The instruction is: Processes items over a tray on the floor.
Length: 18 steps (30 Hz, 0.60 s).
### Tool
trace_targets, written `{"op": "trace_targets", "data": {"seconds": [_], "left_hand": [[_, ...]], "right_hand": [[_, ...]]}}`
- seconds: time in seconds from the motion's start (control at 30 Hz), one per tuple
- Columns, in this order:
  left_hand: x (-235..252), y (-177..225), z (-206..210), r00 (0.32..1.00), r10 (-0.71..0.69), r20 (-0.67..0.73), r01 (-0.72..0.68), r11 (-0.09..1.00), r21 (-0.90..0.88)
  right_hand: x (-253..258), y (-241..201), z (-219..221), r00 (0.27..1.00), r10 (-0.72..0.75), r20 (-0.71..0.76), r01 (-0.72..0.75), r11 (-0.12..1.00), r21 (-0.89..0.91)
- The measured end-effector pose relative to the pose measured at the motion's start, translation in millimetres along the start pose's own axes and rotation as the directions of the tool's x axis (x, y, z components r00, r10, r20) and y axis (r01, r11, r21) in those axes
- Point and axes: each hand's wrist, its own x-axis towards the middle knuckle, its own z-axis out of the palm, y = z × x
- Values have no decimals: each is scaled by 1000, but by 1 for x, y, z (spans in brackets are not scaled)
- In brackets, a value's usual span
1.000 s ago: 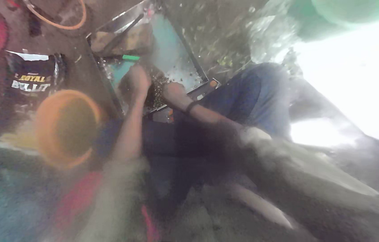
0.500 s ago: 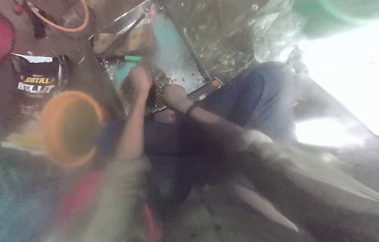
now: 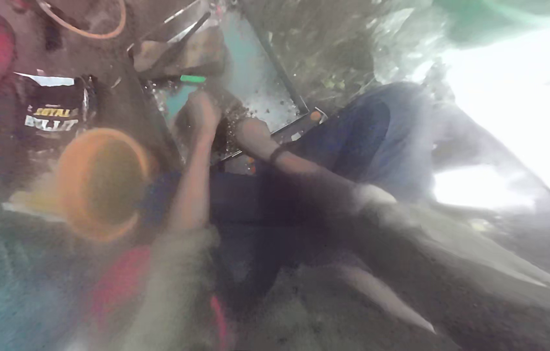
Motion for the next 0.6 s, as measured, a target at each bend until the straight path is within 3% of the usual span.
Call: {"op": "trace_targets", "data": {"seconds": [0.13, 0.33, 0.5, 0.6], "left_hand": [[-2, 0, 2, 999, 52, -13, -51, 998, 33], [-6, 5, -2, 999, -27, -29, 29, 998, 63], [-4, 5, -4, 1000, -9, 8, 9, 998, 64], [-2, 1, -2, 1000, 5, 15, -6, 998, 60]], "right_hand": [[8, -1, -12, 998, 4, -59, -2, 1000, 29], [42, -13, -9, 995, -44, -85, 56, 988, 142], [1, -4, 4, 999, 25, 31, -25, 1000, 7], [-9, 3, -5, 1000, -1, 14, 1, 1000, -7]]}}
